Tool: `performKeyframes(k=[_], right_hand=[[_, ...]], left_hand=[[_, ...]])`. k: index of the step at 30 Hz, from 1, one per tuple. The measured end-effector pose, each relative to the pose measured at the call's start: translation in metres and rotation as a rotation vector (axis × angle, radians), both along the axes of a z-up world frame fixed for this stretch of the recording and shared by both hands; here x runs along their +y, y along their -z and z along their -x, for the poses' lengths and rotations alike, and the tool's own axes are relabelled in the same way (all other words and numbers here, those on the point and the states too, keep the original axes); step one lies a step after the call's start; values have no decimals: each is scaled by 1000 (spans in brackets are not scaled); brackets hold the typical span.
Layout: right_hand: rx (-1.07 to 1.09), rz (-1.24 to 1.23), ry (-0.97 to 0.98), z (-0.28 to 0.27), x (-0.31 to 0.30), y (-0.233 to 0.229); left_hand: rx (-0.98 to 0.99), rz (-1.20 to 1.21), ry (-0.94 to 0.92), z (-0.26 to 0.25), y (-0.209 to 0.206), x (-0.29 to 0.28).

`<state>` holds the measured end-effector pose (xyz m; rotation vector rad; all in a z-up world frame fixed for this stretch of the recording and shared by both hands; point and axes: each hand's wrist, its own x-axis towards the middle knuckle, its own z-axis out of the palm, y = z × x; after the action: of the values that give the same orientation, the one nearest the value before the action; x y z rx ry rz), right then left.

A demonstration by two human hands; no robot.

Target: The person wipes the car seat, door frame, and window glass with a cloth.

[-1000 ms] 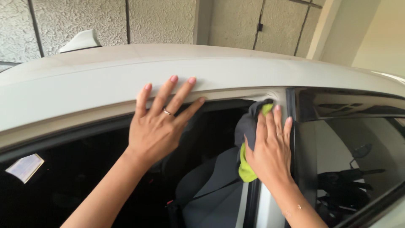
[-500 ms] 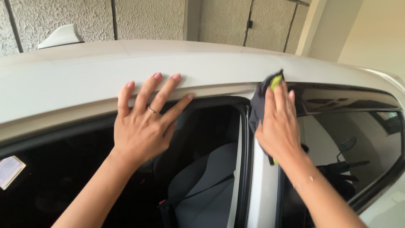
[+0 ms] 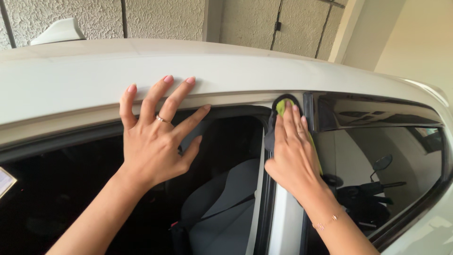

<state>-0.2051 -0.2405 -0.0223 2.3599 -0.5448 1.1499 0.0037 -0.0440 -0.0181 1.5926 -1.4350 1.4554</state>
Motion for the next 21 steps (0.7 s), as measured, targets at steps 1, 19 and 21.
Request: performKeyframes(k=[1,19,21], right_hand=[[4,-1,19,-2,1,-1],[36,-38,36,1,12,22],[44,-16,88,9,24,50]], left_hand=[[7,11,16,1,0,-1],[60,11,103,9,1,6],[57,18,106,10,2,6]])
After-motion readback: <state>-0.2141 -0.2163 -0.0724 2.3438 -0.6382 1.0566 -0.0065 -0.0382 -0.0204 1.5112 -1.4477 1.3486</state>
